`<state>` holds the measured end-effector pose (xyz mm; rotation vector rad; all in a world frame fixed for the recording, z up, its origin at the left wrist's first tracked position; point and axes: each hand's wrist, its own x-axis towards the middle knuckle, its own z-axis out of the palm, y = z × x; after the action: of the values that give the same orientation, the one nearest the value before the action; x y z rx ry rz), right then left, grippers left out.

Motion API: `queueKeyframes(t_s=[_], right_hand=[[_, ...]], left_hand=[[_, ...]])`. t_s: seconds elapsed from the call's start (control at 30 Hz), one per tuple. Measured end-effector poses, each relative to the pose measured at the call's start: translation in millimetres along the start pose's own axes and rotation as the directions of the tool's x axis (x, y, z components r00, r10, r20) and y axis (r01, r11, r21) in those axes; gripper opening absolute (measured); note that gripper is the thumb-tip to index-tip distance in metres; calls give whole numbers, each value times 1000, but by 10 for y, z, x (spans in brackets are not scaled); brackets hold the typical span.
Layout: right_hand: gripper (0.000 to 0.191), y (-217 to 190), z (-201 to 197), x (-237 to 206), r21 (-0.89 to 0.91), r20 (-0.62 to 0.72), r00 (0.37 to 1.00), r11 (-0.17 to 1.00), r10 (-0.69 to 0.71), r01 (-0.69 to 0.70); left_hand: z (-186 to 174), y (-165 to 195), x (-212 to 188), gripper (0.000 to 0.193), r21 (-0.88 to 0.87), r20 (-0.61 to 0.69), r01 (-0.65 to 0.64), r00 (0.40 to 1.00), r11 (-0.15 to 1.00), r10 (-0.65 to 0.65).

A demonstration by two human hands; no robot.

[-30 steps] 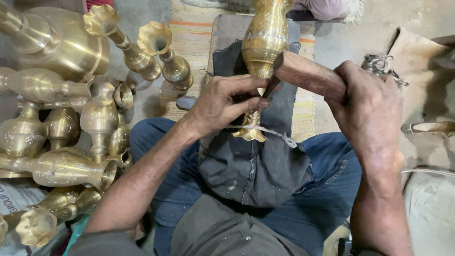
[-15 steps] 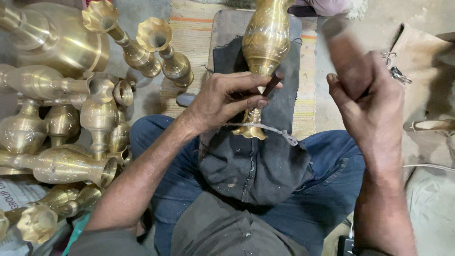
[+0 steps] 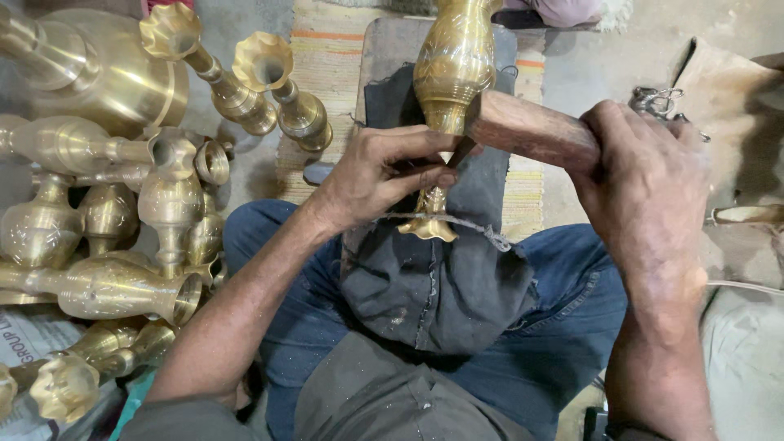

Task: The person sits cross-legged on the floor holding a brass vase against a lap cushion and hammers a punch against its surface with a wooden mallet, working a decorative pattern into the metal. They reposition the punch and rotate the vase as they work around its body.

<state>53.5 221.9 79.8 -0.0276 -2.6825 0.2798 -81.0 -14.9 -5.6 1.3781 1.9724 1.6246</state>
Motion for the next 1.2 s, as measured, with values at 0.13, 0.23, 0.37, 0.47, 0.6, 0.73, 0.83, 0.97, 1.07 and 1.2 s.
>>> queueKeyframes(t_s=[0.13, 0.23, 0.37, 0.47, 0.6, 0.73, 0.83, 0.97, 1.07, 1.2], right_hand=[[34, -25, -2, 9, 440, -3, 976, 876, 219, -195], [25, -29, -4, 14, -259, 47, 995, 961, -88, 97], [32, -24, 17, 12, 246, -48, 997, 968, 67, -54], [28, -13, 22, 15, -24, -41, 997, 998, -58, 57], [28, -27, 24, 9, 62, -23, 999, 997, -36, 37], [27, -31, 36, -2, 377, 69, 951, 875, 301, -304], [25, 15, 42, -16, -243, -10, 984, 955, -177, 169], [15, 71, 121, -85, 318, -45, 962, 916, 270, -242], [17, 142, 189, -156, 383, 49, 922, 845, 384, -372], [29, 296, 361, -262, 257, -103, 988, 963, 116, -87]], left_hand=[[-4, -21, -1, 40, -104, -4, -71, 997, 992, 71], [13, -24, -12, 39, 0, -10, -30, 999, 1000, 30], [26, -23, -24, 40, -19, -4, -44, 999, 999, 44], [21, -52, -17, 38, 38, -21, -98, 995, 994, 98], [57, -89, -67, 38, -47, -22, -73, 997, 996, 72], [59, -121, -61, 36, -108, -25, -121, 993, 987, 119], [58, -91, -60, 36, 4, -58, -96, 994, 995, 96], [113, 18, -77, 37, -102, -81, 131, 987, 986, -139], [127, 84, -26, 35, 168, -45, -72, 996, 983, 80], [100, 152, 73, 35, 271, 45, -37, 999, 962, 26]])
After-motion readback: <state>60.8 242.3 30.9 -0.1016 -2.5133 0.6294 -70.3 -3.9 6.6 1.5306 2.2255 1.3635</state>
